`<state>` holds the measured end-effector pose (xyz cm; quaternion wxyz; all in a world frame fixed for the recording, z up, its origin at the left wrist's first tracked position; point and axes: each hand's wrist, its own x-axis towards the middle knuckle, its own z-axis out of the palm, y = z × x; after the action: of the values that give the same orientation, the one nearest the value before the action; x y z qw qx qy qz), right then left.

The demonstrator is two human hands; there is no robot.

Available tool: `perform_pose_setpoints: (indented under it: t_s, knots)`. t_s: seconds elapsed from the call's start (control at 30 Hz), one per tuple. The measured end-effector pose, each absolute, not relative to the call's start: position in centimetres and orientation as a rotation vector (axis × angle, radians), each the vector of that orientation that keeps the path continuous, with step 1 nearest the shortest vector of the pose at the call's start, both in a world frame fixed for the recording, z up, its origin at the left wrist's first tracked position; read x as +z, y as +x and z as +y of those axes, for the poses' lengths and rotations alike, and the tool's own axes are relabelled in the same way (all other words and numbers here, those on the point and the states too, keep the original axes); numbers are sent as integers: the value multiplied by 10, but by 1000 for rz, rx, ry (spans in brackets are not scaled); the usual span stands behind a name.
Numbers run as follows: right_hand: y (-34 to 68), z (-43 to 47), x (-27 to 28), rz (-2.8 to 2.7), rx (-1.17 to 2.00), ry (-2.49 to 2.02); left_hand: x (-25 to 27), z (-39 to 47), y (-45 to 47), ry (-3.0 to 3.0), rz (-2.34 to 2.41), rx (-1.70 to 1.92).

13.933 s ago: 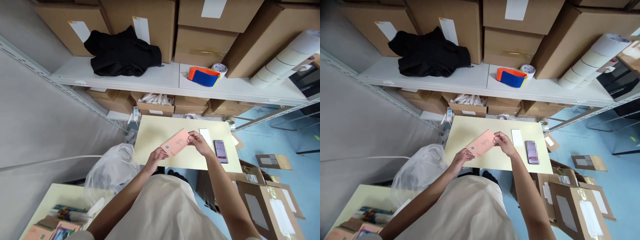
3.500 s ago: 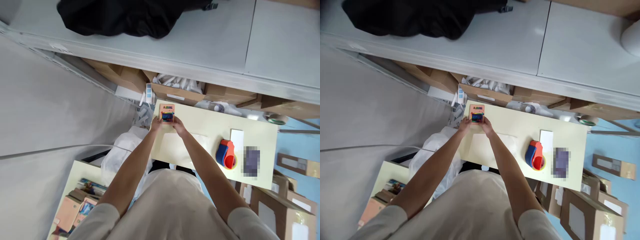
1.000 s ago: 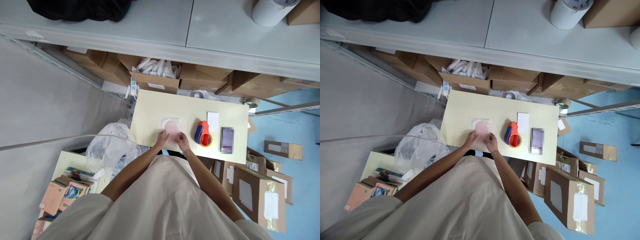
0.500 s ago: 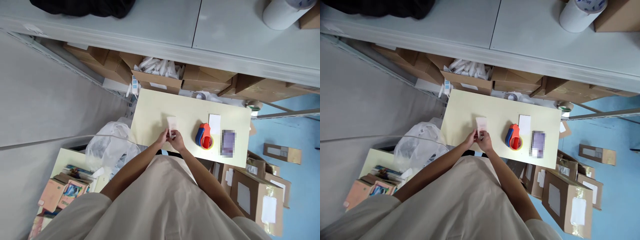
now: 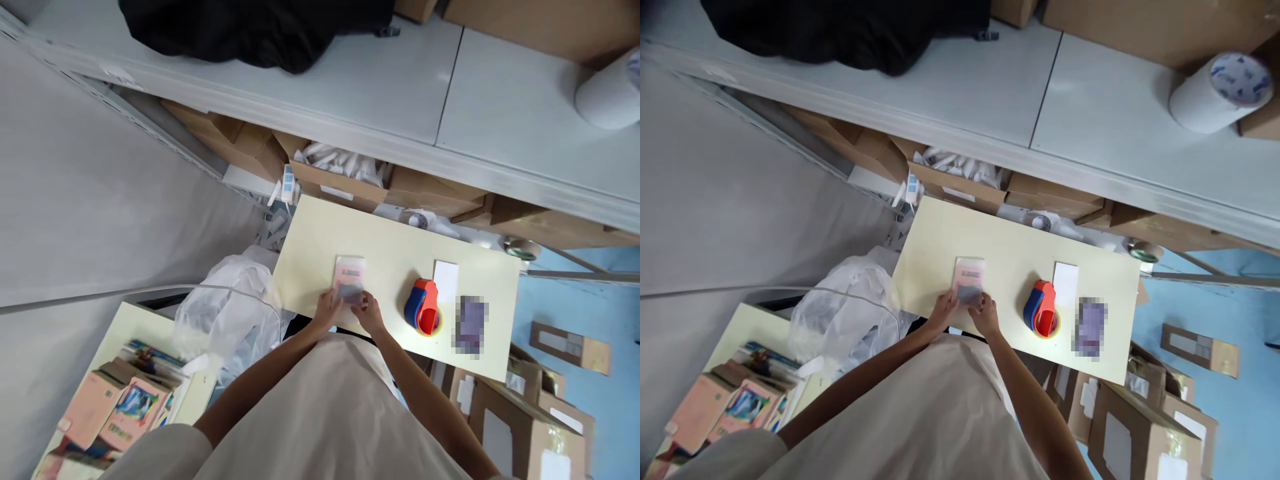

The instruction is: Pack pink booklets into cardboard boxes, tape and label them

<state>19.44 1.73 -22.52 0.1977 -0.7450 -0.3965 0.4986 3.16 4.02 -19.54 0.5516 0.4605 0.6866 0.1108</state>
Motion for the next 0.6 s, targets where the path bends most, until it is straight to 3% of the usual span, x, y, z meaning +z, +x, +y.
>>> perform_pose_setpoints:
  t_s: [0.37, 0.6]
  knots:
    - [99, 159, -230, -1016, 1489, -1917, -226, 168, -46, 1204, 1915, 464]
    - [68, 209, -237, -1052, 1463, -1858, -242, 223, -76, 1339, 1812, 557]
